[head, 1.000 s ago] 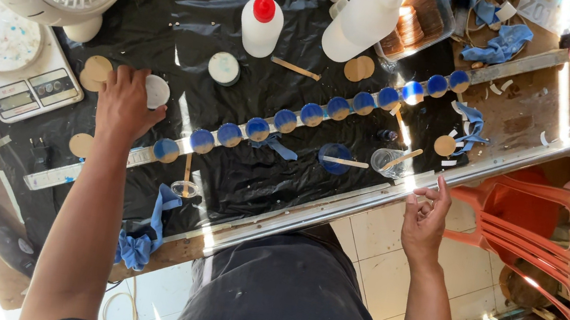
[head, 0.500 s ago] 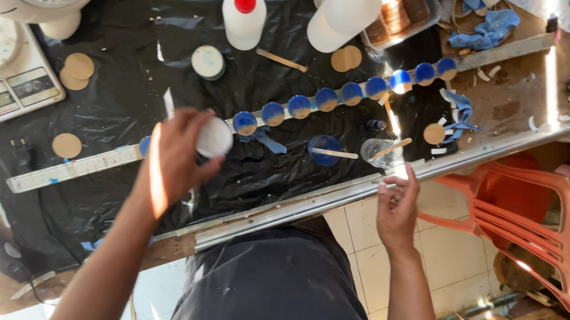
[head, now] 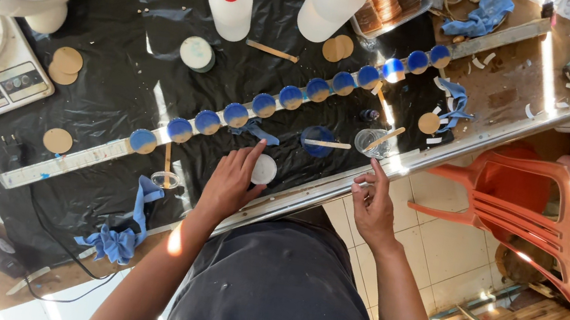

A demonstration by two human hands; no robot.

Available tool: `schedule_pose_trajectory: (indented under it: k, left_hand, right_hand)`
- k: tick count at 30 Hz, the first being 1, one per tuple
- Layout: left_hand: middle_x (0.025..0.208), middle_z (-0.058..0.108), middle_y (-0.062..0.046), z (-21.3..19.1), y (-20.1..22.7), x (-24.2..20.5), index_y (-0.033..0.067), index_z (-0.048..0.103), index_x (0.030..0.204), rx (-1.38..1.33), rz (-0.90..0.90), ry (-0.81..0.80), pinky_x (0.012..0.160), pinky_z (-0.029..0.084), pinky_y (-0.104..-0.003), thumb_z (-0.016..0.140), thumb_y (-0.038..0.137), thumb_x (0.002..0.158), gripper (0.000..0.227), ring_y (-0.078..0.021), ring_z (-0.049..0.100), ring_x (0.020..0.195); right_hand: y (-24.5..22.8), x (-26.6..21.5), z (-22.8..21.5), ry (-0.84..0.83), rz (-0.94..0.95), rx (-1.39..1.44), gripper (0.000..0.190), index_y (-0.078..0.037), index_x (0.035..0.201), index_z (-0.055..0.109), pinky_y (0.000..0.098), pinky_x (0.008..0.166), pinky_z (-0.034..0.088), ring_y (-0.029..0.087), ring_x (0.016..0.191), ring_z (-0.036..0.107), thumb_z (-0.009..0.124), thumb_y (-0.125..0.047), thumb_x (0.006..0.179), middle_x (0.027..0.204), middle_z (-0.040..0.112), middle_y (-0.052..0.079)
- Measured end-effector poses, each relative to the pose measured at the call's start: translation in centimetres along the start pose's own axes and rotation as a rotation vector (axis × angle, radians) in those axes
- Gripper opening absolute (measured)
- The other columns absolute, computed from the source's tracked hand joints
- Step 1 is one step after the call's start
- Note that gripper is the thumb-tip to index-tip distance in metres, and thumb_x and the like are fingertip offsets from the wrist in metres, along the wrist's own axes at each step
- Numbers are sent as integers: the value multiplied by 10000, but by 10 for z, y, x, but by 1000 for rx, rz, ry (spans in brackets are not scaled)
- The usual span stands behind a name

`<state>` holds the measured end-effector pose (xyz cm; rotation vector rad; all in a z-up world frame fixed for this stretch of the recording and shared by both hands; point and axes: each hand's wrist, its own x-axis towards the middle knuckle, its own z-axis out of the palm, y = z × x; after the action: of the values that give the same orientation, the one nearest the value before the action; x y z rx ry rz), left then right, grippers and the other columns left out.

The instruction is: The person pours a white liquid from a small bottle into a white cup and stirs the contents with a wooden stick. They then pick up a second white cup and stir its contents with the same stick. The person continues to stir the mixture in the first cup for the remainder of the clip.

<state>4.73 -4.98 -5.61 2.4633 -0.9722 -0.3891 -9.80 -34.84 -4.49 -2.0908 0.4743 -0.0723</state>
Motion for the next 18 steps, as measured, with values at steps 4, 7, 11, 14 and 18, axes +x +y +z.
schedule_pose_trajectory:
  k: [4, 7, 11, 14, 18]
  left_hand:
    - [1268, 579, -154, 16, -4, 2, 71, 304, 1607, 45, 7, 82, 843, 487, -409, 841, 302, 808, 990, -311, 586, 1101]
    - [1360, 559, -142, 10, -7, -7, 93, 416, 1555, 54, 32, 175, 841, 508, -430, 915, 373, 644, 1076, -320, 574, 1126]
    - [1317, 545, -124, -15, -3, -21, 142, 559, 1430, 30, 46, 347, 842, 479, -420, 843, 499, 745, 823, -317, 572, 1081]
    - [1227, 574, -113, -29, -16, -46, 157, 630, 1351, 33, -50, 462, 862, 474, -414, 809, 455, 822, 633, -311, 598, 1031]
    - [1147, 583, -97, -35, -46, -86, 163, 652, 1305, 169, -219, 519, 809, 435, -435, 779, 406, 848, 533, -325, 593, 994]
  right_hand:
    - [11, -5, -2, -6, 4, 32, 650, -75, 1619, 271, 280, 596, 501, 190, 738, 666, 562, -155, 1044, 1132, 636, 152]
    - [16, -8, 4, -20, 7, 29, 660, -70, 1628, 285, 315, 657, 531, 235, 806, 684, 564, -148, 1035, 1148, 644, 171]
    - [1, -4, 2, -57, 1, 23, 624, -67, 1624, 250, 311, 582, 501, 225, 712, 650, 507, -138, 1060, 1125, 622, 174]
    - [-1, -3, 1, -55, -1, 28, 620, -68, 1618, 256, 311, 581, 506, 228, 719, 660, 509, -148, 1058, 1130, 625, 173]
    - [4, 2, 5, -38, -31, 34, 623, -67, 1616, 263, 287, 580, 511, 210, 723, 665, 521, -140, 1054, 1136, 633, 166]
